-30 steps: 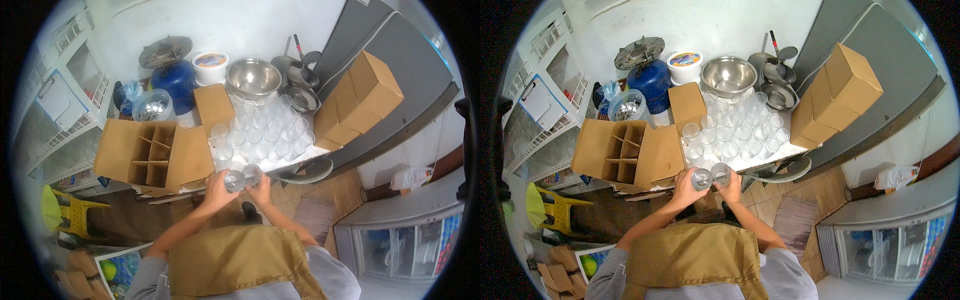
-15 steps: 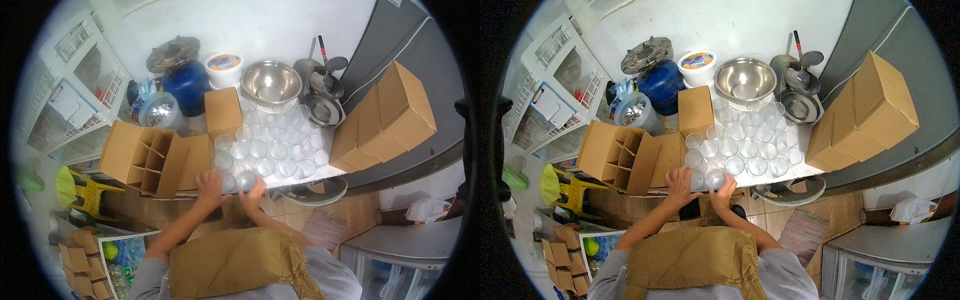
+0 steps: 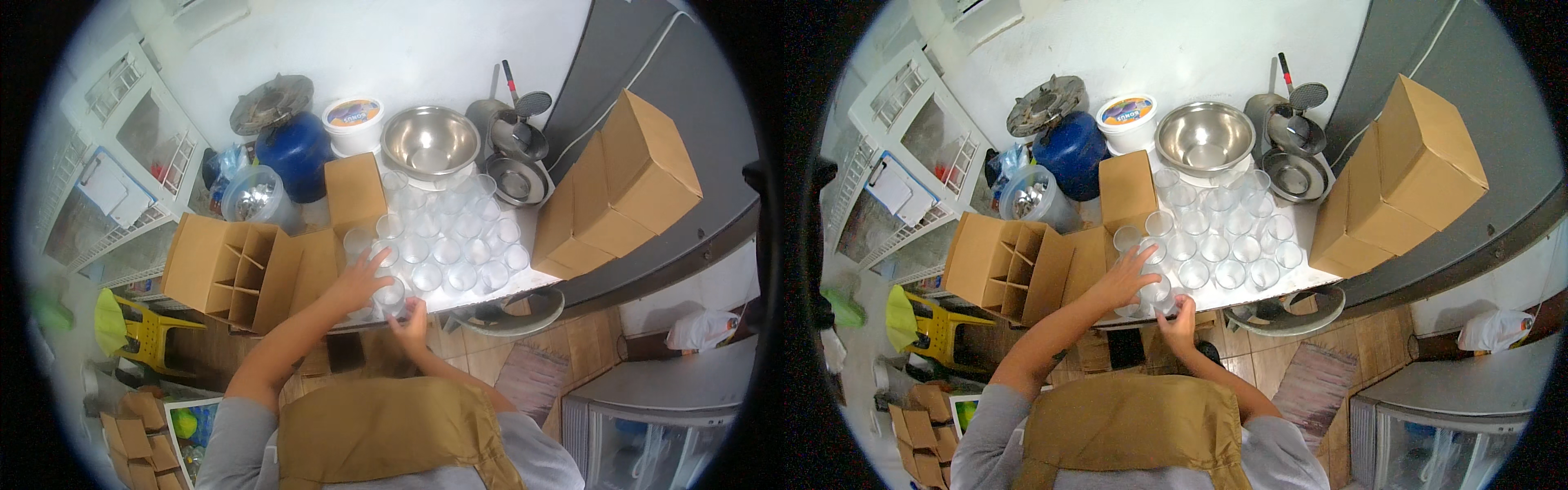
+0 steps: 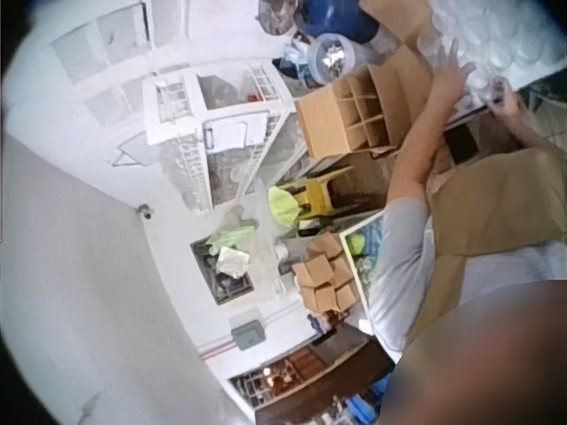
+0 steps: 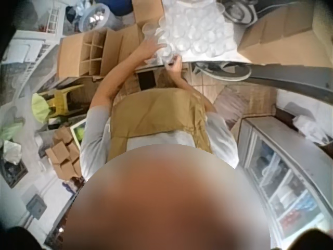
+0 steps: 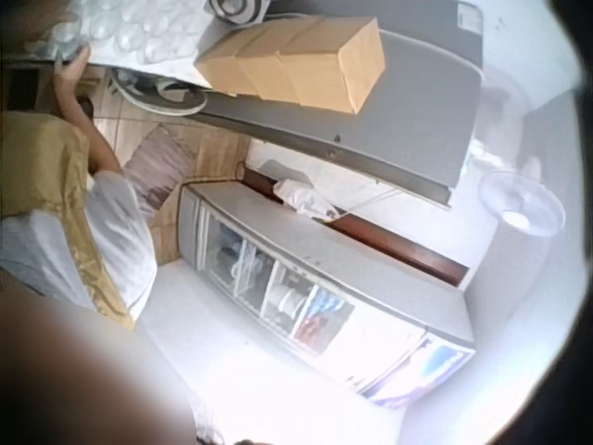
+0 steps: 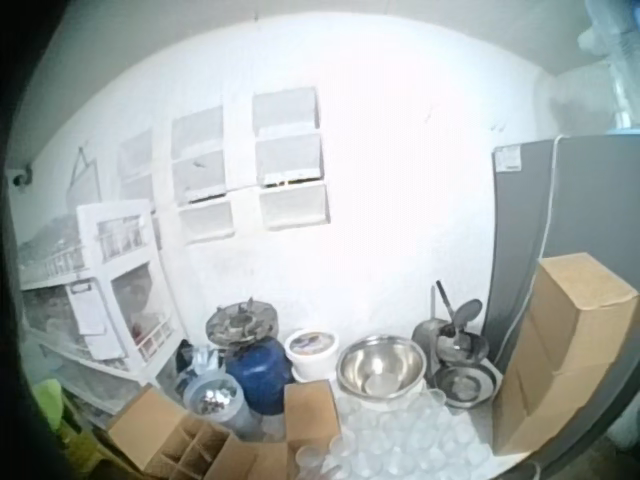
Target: The person unpacks clear plastic cups from cardboard boxes and places them on a metal table. They repeatedly open boxes, remove cups, and stack them, then walk to a sink area to rinse the cups before returning to the table to continue unpacking.
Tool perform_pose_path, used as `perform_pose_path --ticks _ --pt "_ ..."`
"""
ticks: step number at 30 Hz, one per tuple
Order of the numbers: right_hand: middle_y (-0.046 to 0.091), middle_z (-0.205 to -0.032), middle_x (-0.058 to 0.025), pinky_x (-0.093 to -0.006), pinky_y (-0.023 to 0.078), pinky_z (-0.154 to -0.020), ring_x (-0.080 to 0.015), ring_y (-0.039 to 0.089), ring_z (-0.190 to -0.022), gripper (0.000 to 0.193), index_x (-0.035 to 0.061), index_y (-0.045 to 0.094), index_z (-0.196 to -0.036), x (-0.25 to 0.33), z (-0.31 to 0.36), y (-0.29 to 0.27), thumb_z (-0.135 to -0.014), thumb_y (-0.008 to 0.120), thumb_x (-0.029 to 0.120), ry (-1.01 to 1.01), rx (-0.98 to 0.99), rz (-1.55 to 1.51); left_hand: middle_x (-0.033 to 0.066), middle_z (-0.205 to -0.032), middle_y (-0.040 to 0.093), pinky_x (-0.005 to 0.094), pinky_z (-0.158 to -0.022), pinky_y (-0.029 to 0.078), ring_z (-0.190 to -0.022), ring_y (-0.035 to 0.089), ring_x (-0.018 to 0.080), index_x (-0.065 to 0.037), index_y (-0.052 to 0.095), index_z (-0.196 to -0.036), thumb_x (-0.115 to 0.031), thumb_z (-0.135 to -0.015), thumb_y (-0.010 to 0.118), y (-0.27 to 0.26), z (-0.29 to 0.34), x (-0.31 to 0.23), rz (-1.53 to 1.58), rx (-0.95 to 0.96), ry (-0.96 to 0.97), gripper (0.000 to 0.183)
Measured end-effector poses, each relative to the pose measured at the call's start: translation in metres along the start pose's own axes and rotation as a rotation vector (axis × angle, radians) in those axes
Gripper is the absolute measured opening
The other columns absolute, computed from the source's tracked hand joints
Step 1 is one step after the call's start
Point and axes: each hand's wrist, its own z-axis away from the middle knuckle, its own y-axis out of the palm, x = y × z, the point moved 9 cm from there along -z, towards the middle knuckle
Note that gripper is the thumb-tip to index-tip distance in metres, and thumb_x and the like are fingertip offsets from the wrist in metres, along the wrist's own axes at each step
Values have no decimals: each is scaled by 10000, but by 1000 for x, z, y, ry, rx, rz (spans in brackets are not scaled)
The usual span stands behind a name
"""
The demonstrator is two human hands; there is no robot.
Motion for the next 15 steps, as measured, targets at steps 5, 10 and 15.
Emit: perform_pose_path --ticks 5,10,15 --pt "500 -1064 -141 -354 487 -783 -260 545 -949 438 8 494 -1101 7 30 -44 -756 762 36 -122 59 53 150 -1563 147 536 -1066 399 -1387 226 489 -236 631 -1122 -62 -525 871 9 -7 13 3 55 -44 667" --pt "493 -1022 -119 -304 536 -721 -220 551 -893 380 18 520 -1079 -15 42 -88 -769 738 -4 -3 39 39 172 -1526 220 588 -1069 362 -1331 277 512 -275 590 -1180 -119 -507 916 23 -4 31 141 29 -28 764" --pt "498 -1027 -122 -304 556 -721 -209 556 -928 331 34 543 -1060 20 40 -103 -786 720 -23 4 100 66 137 -1472 320 559 -1065 362 -1288 318 520 -297 650 -1127 -163 -513 915 41 -18 33 148 262 -68 682"
